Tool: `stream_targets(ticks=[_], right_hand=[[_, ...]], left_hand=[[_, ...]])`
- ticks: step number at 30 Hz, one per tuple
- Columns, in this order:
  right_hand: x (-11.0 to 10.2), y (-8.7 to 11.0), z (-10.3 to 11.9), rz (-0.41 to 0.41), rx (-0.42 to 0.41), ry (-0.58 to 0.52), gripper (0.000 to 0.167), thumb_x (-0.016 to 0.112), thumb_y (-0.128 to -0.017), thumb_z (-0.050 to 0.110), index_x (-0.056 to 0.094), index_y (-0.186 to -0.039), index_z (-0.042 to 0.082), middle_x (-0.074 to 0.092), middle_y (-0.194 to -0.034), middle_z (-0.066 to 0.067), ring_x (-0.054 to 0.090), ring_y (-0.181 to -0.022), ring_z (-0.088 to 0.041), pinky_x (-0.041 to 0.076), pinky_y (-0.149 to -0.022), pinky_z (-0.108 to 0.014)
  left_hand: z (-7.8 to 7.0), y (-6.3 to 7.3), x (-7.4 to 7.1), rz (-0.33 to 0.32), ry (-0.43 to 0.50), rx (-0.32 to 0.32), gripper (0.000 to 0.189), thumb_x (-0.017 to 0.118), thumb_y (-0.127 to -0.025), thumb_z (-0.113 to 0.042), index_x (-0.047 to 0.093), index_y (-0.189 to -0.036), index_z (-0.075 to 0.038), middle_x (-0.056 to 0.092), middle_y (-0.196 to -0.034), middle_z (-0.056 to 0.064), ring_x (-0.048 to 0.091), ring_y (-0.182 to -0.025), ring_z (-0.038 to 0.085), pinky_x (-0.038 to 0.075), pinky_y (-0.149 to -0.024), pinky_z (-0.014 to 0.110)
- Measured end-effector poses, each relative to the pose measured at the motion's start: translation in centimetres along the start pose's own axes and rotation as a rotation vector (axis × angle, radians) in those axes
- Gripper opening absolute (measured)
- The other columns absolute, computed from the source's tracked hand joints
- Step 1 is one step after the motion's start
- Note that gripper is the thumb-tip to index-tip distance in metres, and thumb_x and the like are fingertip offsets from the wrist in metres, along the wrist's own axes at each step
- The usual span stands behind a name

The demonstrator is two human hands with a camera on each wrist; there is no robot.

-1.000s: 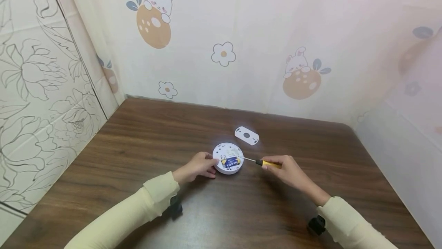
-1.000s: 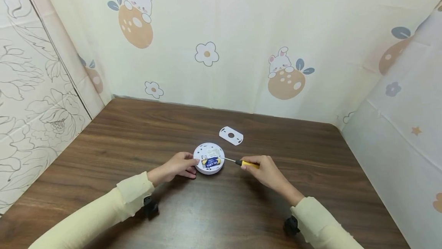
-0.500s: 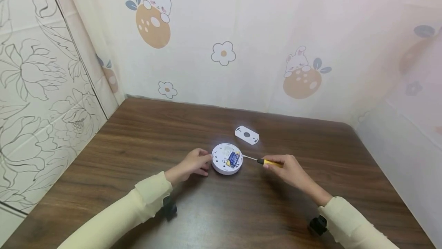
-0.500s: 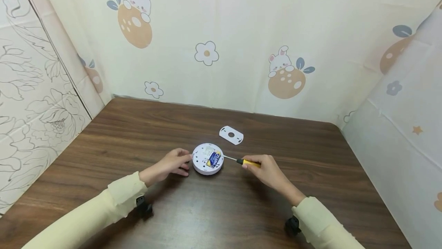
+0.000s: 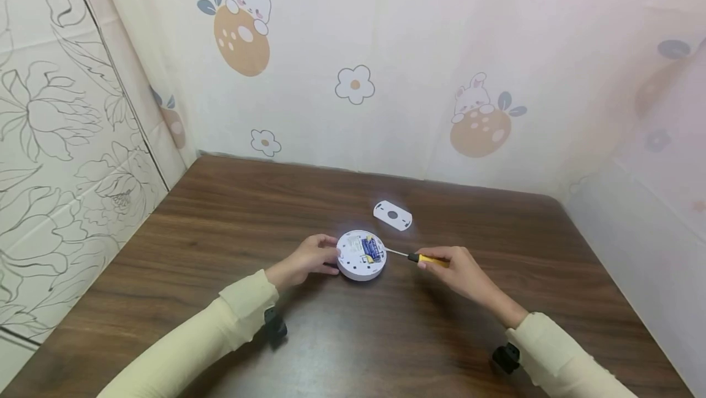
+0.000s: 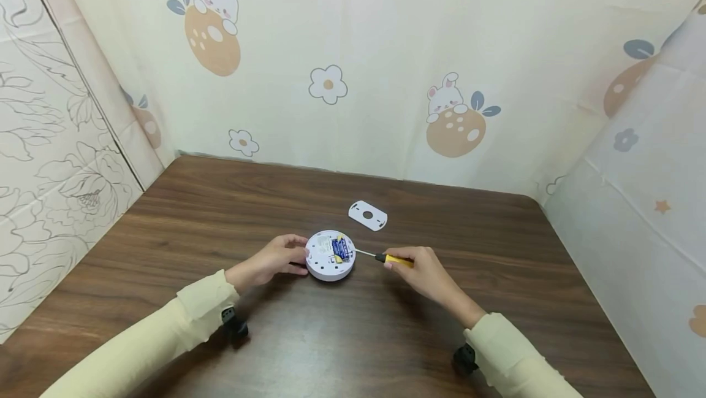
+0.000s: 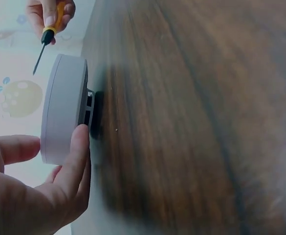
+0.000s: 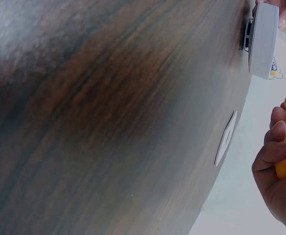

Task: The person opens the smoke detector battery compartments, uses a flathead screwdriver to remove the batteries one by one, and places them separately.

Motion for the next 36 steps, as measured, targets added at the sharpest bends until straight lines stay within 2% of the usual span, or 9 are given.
stream_targets(ticks=[6,14,18,24,28,32,36], right_hand=[[-0.1,-0.3,0.2,0.02,-0.003,0.014,0.024,0.072,-0.086,0.012,0.072,-0.108,0.002,0.069,-0.103,-0.008,0.058,-0.077,-0.016,0.052,-0.063,-0.024],[-0.5,-1.5,1.1,0.092,-0.077,0.107,0.024,0.072,-0.086,0.015,0.072,-0.108,0.004,0.069,-0.096,-0.003,0.056,-0.072,-0.013,0.053,-0.062,-0.024],[-0.6,-2.2,1.4,0.113,-0.101,0.142,0.024,0.072,-0.085,0.013,0.072,-0.107,0.002,0.069,-0.094,-0.003,0.056,-0.071,-0.012,0.053,-0.061,-0.024],[-0.6,-2.8,1.7,0.141,-0.065,0.18,0.026,0.073,-0.084,0.012,0.072,-0.108,0.003,0.069,-0.095,-0.002,0.057,-0.072,-0.013,0.054,-0.064,-0.025],[-0.7,-3.0,2.0,0.15,-0.03,0.221,0.026,0.075,-0.083,0.013,0.072,-0.108,0.004,0.07,-0.099,-0.004,0.059,-0.075,-0.012,0.056,-0.069,-0.025],[-0.9,-3.2,2.4,0.175,-0.035,0.274,0.023,0.074,-0.084,0.013,0.073,-0.106,0.004,0.071,-0.098,-0.005,0.057,-0.069,-0.009,0.052,-0.058,-0.022],[-1.2,-3.6,3.3,0.203,-0.062,0.345,0.02,0.072,-0.085,0.011,0.074,-0.104,0.005,0.071,-0.094,-0.002,0.05,-0.061,-0.008,0.042,-0.047,-0.022]], left_hand=[[0.2,0.2,-0.1,-0.001,-0.01,-0.06,0.038,0.056,-0.093,-0.003,0.042,-0.125,0.013,0.057,-0.1,0.021,0.061,-0.079,0.025,0.06,-0.07,0.038],[-0.3,-0.7,0.2,0.006,-0.026,-0.035,0.051,0.062,-0.088,0.001,0.038,-0.131,0.014,0.059,-0.102,0.023,0.063,-0.08,0.025,0.059,-0.073,0.041],[-0.4,-1.1,0.5,0.006,-0.071,-0.028,0.057,0.067,-0.085,0.002,0.038,-0.134,0.01,0.058,-0.104,0.023,0.063,-0.082,0.026,0.059,-0.071,0.041],[-0.5,-1.1,1.0,-0.013,-0.151,-0.036,0.059,0.071,-0.083,0.0,0.042,-0.133,0.008,0.055,-0.106,0.021,0.063,-0.087,0.028,0.059,-0.07,0.04],[-0.2,-1.0,1.3,0.0,-0.132,-0.03,0.057,0.07,-0.082,0.004,0.043,-0.132,0.009,0.054,-0.104,0.02,0.062,-0.085,0.026,0.059,-0.07,0.041],[0.1,-0.9,1.5,0.015,-0.106,-0.012,0.059,0.069,-0.082,0.006,0.043,-0.135,0.006,0.052,-0.104,0.02,0.061,-0.083,0.025,0.059,-0.07,0.041],[0.0,-0.7,1.5,0.023,-0.108,0.004,0.064,0.069,-0.083,0.005,0.042,-0.141,0.001,0.052,-0.116,0.023,0.062,-0.084,0.025,0.059,-0.07,0.04]])
Point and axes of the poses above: each hand's wrist, its own y-axis away from the middle knuckle, its own x-axis out of the palm, z = x × y, the point moved 2 cm from there along -y, towards the middle knuckle
